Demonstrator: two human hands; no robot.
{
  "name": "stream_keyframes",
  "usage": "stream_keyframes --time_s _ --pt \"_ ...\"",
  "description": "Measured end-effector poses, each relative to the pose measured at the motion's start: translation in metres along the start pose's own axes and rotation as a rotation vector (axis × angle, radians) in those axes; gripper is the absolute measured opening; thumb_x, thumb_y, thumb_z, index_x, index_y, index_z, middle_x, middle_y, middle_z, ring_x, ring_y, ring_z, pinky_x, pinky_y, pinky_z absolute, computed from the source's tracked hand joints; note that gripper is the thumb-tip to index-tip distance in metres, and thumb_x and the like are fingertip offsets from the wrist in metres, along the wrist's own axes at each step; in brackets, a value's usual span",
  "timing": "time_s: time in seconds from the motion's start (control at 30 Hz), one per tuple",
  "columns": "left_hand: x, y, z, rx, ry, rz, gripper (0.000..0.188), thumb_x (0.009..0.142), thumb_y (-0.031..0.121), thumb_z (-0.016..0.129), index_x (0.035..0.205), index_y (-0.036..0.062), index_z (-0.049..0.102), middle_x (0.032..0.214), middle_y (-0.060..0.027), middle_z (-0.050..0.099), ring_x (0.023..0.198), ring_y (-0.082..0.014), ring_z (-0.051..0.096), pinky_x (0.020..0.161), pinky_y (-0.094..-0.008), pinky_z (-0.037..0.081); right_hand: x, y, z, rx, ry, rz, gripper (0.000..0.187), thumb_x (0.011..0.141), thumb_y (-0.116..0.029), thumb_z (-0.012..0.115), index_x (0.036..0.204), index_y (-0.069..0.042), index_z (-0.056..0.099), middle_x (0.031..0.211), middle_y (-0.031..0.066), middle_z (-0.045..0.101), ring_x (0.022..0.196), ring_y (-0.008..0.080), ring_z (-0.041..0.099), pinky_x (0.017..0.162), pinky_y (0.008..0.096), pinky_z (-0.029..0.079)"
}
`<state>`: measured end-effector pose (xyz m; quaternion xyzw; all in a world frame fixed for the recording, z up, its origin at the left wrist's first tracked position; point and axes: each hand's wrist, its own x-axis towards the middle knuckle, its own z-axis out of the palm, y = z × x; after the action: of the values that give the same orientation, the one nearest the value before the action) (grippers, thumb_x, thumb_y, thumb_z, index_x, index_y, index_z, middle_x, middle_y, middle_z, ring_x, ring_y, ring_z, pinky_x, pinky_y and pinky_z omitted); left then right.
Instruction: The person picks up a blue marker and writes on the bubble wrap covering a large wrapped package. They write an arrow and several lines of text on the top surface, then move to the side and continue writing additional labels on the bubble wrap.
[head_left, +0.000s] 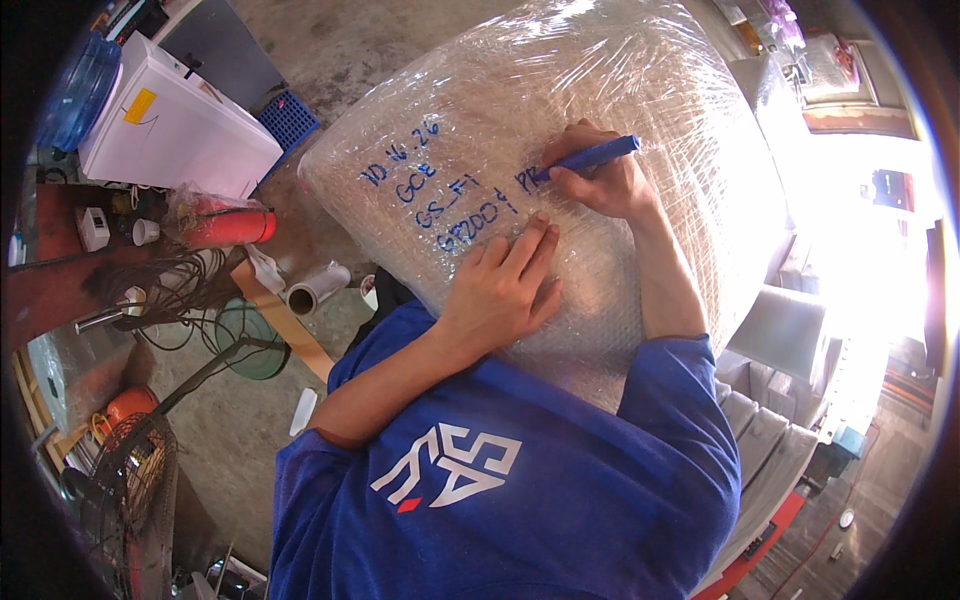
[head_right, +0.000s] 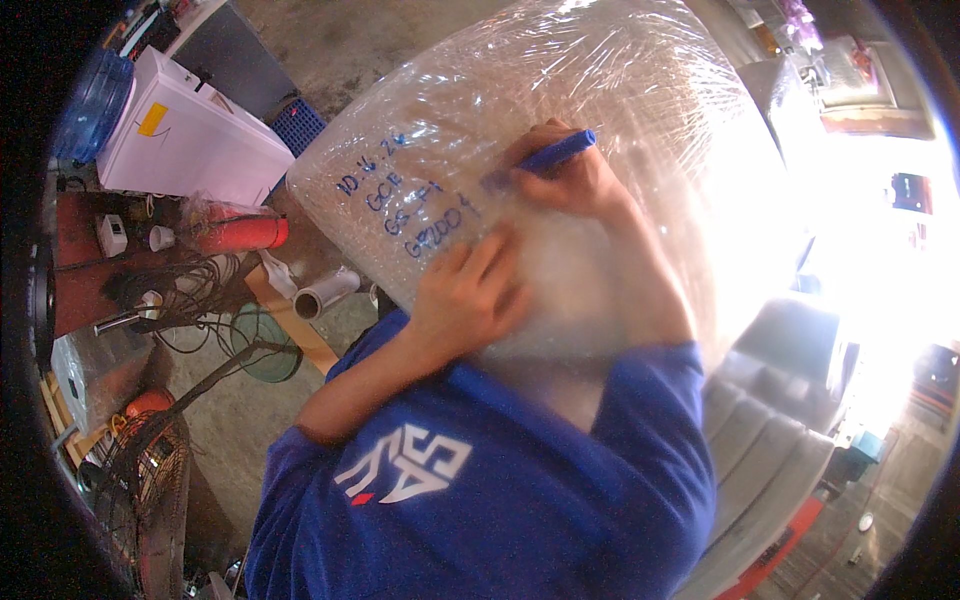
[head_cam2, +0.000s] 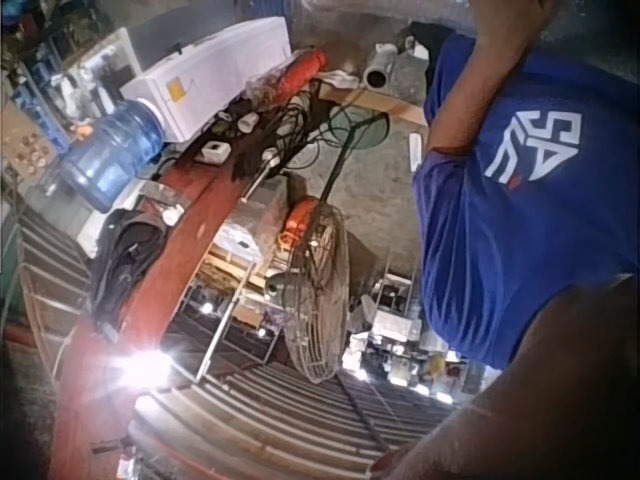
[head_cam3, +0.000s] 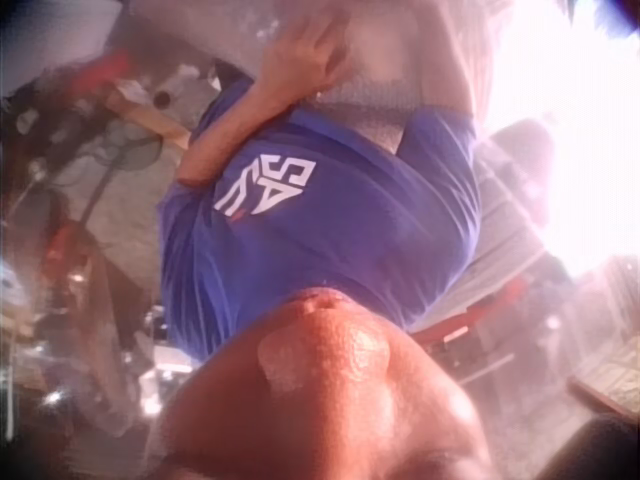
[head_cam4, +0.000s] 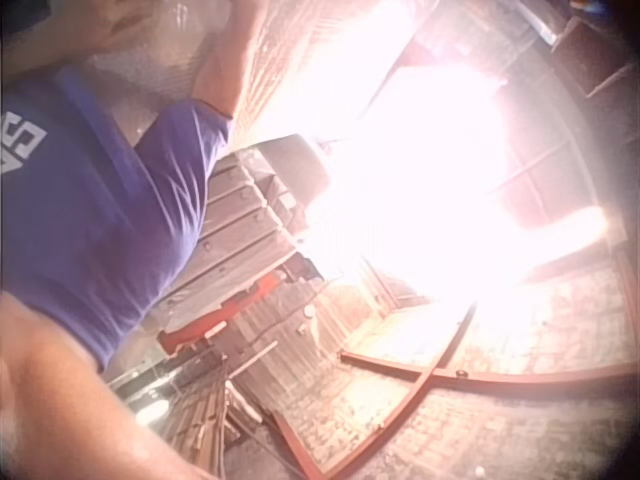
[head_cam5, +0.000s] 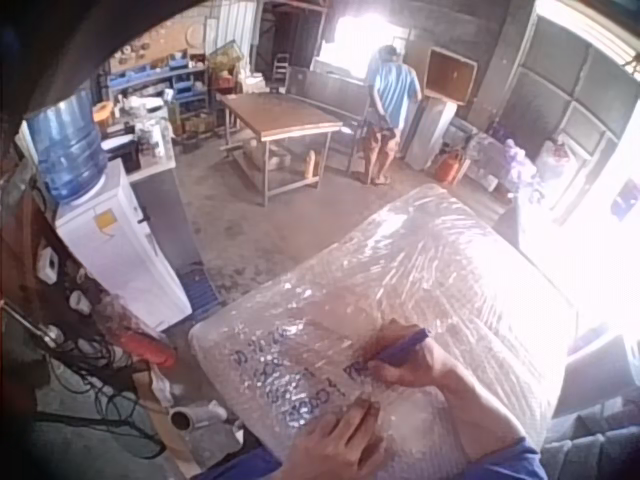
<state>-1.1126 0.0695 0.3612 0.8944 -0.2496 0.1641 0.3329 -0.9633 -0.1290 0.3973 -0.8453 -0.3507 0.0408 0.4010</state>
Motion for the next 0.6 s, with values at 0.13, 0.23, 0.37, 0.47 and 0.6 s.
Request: stream_keyframes --time_s 0.13,0.23,0.37,0.47,0.6 --pt "0.000 0.000 0.001 0.000 -0.005 0.004 0.051 0.085 0.032 0.070 0.126 0.0023 0.068 0.131 -0.0144 0.063 0.087 -0.0291 0.064 0.076 -0.0399 0.056 -0.003 0.002 0.001 0.120 0.013 0.107 0.023 0.080 -0.022 0.074 0.092 -0.003 0.073 0.088 0.0093 0.070 0.081 0.0195 0.065 0.070 0.0352 0.051" --pt "0.000 -0.002 0.001 0.009 0.003 0.020 0.052 0.085 0.032 0.070 0.128 0.0015 0.067 0.133 -0.0137 0.063 0.087 -0.0266 0.063 0.075 -0.0379 0.055 -0.005 0.003 0.001 0.161 0.039 0.098 0.021 0.080 -0.019 0.073 0.091 -0.001 0.072 0.086 0.0100 0.069 0.079 0.0192 0.064 0.070 0.0344 0.049" --pt "0.000 -0.004 0.000 0.031 -0.011 0.037 0.056 0.086 0.032 0.068 0.131 -0.0003 0.064 0.136 -0.0125 0.062 0.087 -0.0214 0.061 0.074 -0.0342 0.054 -0.008 0.001 -0.009 0.207 0.147 0.189 0.019 0.080 -0.016 0.071 0.090 0.000 0.072 0.083 0.0098 0.068 0.075 0.0186 0.063 0.069 0.0338 0.048" --pt "0.000 -0.003 0.000 0.005 -0.003 0.018 0.053 0.085 0.032 0.070 0.128 0.0012 0.066 0.136 -0.0131 0.062 0.088 -0.0261 0.064 0.075 -0.0378 0.055 -0.011 0.000 -0.024 0.092 0.025 0.129 0.017 0.084 -0.012 0.075 0.099 -0.003 0.073 0.095 0.0092 0.072 0.087 0.0187 0.068 0.077 0.0337 0.054" --pt "0.000 -0.003 0.000 0.026 0.000 0.042 0.055 0.086 0.031 0.068 0.130 -0.0009 0.065 0.136 -0.0130 0.062 0.087 -0.0215 0.061 0.074 -0.0344 0.055 -0.012 0.000 -0.022 0.082 -0.034 0.129 0.017 0.082 -0.014 0.076 0.096 -0.004 0.073 0.095 0.0092 0.072 0.091 0.0210 0.067 0.080 0.0361 0.054"
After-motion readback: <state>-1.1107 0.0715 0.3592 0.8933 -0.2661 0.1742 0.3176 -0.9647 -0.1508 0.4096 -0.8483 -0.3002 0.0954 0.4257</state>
